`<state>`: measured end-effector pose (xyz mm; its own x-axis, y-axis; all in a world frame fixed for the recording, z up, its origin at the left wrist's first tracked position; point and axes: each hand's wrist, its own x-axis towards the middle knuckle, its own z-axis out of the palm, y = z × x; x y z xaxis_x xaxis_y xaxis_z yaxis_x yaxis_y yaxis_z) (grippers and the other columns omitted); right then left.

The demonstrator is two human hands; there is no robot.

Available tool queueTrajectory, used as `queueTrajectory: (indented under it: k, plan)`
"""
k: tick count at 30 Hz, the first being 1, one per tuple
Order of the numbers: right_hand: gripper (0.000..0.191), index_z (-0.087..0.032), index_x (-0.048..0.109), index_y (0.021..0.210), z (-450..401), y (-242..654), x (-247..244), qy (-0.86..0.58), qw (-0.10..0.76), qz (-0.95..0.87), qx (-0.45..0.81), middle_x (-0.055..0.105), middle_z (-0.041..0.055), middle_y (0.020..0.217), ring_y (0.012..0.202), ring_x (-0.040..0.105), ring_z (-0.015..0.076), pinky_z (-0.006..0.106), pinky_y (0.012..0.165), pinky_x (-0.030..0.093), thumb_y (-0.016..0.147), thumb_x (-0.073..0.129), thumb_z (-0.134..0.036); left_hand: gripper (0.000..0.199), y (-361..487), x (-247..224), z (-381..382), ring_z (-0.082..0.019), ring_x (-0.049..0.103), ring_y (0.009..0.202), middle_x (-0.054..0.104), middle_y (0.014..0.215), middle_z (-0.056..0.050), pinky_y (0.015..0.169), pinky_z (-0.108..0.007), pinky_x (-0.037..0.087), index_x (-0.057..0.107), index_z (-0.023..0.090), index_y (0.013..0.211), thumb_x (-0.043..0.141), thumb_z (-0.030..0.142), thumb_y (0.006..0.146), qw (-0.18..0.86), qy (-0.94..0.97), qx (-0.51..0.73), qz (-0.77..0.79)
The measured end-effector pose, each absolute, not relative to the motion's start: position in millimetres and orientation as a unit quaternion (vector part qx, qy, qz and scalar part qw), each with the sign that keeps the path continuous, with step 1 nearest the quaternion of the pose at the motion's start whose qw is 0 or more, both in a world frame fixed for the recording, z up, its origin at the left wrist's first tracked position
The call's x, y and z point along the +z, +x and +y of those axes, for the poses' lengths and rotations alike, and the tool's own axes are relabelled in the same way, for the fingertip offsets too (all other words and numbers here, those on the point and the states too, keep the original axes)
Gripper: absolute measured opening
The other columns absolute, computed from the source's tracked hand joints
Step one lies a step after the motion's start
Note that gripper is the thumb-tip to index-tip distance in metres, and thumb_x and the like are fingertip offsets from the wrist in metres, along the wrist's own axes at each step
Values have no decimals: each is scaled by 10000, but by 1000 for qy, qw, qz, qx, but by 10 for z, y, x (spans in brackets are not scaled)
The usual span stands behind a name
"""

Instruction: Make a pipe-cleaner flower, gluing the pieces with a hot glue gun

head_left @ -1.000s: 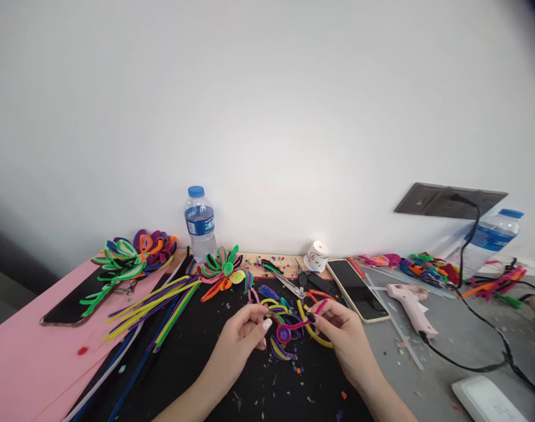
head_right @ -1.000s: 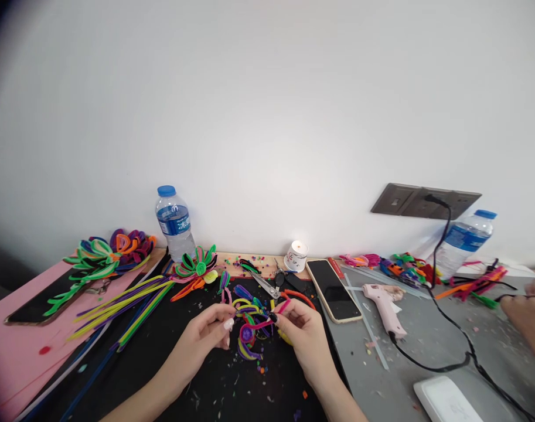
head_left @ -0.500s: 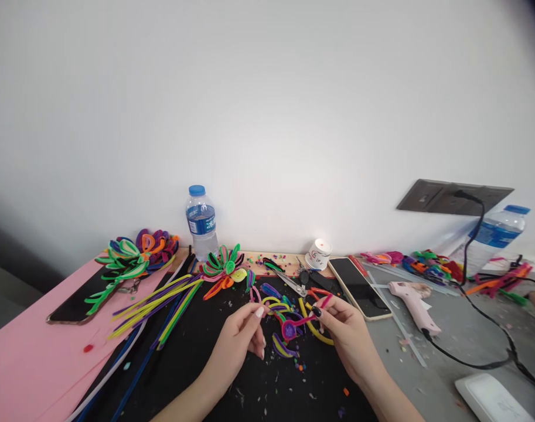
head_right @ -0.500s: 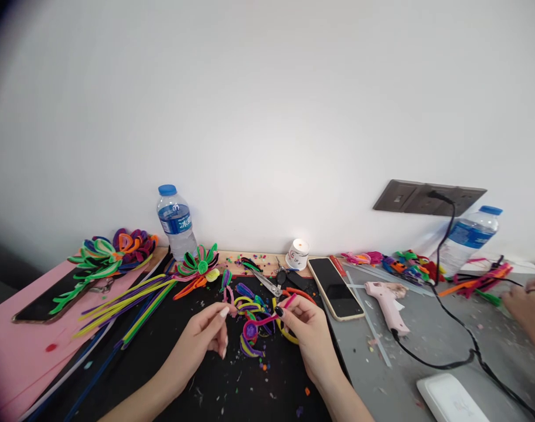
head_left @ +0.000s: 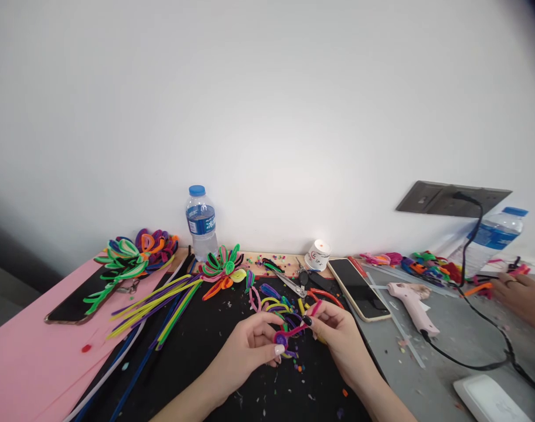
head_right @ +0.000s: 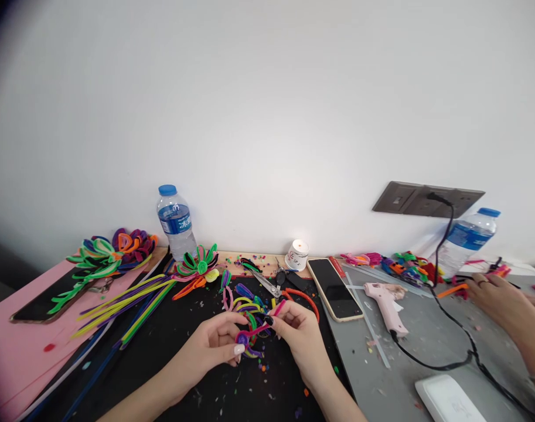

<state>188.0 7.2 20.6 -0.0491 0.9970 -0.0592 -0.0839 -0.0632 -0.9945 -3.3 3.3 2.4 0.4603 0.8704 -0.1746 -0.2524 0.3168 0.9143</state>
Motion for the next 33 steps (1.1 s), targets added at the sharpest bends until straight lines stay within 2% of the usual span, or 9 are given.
queueTrajectory:
  k: [10, 15, 21, 33]
  plan:
    - [172, -158, 601, 639, 46, 1854, 172, -468, 497, -479, 551, 575, -9, 659, 556, 433, 104, 211, 510, 340, 680, 707, -287, 269, -39, 28, 24, -108, 542, 552, 541, 588, 49, 567, -247, 439, 601, 139, 895, 706, 206, 656, 716, 422, 403, 383]
    - [156, -157, 603, 635, 32, 1816, 150, -462, 505, -472, 555, 595, -6, 701, 569, 439, 98, 201, 507, 343, 676, 713, -260, 243, -41, 18, 17, -108, 538, 581, 541, 606, 40, 581, -243, 444, 605, 141, 893, 696, 204, 675, 713, 408, 416, 390]
    - [115, -160, 629, 652, -12, 1782, 213, -470, 499, -484, 543, 578, -25, 617, 563, 449, 91, 188, 529, 350, 681, 711, -236, 208, -25, 2, 9, -103, 526, 575, 545, 601, 35, 569, -233, 434, 608, 146, 862, 693, 205, 681, 716, 388, 438, 380]
    - [105, -169, 625, 600, -60, 1710, 291, -472, 489, -506, 531, 617, -11, 646, 601, 520, 110, 185, 577, 412, 666, 705, -182, 216, 14, 38, -21, -93, 502, 559, 523, 580, 42, 556, -219, 418, 620, 148, 855, 705, 218, 670, 715, 359, 470, 372]
